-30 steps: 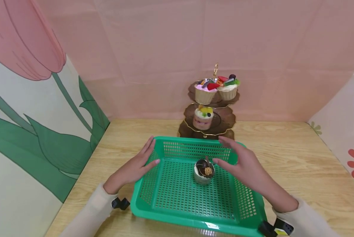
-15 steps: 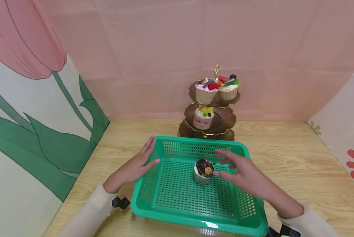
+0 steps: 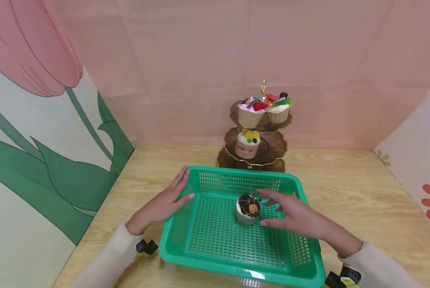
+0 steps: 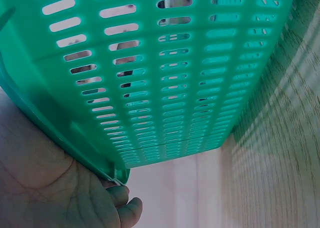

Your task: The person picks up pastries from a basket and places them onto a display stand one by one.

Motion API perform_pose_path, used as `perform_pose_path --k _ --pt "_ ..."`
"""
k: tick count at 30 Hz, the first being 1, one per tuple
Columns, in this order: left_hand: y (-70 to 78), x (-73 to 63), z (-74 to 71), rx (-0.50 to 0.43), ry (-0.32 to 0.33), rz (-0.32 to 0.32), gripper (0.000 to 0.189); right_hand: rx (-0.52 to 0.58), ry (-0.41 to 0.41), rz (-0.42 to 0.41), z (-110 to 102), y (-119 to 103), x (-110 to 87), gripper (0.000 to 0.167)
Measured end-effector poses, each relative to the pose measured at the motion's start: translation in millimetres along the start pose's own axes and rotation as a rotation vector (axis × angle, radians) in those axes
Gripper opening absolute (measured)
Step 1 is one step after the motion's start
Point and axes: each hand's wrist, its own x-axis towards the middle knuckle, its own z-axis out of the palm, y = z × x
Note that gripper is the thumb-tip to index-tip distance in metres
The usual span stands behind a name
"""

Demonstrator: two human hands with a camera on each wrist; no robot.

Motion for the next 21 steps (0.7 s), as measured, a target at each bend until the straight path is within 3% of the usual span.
perform_pose_path --k 4,12,21 --pt "-1.9 0.1 1.8 0.002 0.004 0.003 0.083 -0.043 0.009 -0.024 10 11 3.2 0.084" --pt "0.0 2.2 1.3 0.002 0.004 0.009 0.083 -0.245 0.067 -0.033 23 16 10.4 0.088" --pt "1.0 0.6 -0.3 0.013 -0.008 -0.019 0.082 -0.197 0.073 0.005 25 16 15.3 0.086"
